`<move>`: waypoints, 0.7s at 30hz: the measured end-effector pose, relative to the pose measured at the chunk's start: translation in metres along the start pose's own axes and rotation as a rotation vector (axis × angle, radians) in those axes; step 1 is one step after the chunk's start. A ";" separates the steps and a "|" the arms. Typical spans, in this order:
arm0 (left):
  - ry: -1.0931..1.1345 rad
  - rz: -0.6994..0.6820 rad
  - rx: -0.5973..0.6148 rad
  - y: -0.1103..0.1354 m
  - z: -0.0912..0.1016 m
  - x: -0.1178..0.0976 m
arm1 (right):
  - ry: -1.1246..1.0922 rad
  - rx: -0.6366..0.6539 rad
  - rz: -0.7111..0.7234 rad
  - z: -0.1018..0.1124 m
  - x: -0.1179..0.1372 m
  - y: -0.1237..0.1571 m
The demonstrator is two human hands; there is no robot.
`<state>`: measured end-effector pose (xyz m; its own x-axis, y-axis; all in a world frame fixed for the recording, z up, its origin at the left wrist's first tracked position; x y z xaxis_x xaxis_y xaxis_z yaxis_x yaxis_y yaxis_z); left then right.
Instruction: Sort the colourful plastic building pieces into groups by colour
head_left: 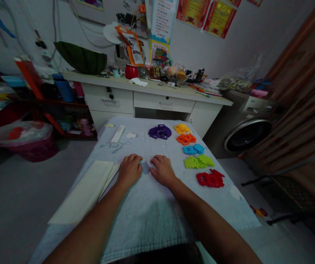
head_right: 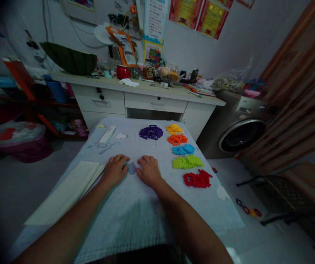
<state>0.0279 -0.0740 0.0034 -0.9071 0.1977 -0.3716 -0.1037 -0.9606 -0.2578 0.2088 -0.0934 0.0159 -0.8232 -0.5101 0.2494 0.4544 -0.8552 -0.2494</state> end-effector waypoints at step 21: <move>-0.034 -0.034 -0.006 0.001 -0.006 0.002 | -0.006 -0.492 -0.448 0.108 -0.127 0.130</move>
<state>0.0283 -0.0729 -0.0031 -0.9164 0.2232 -0.3324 -0.1321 -0.9523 -0.2751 0.4093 -0.1500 0.0532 -0.8937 -0.1165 0.4333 -0.1412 -0.8435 -0.5182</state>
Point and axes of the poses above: each hand's wrist, its own y-axis away from the middle knuckle, its own z-axis out of the back of the hand, x = y × z, the point moved 1 cm from there along -y, towards the middle knuckle, and after that the axes turned 9 degrees about z, right-handed, at the moved point
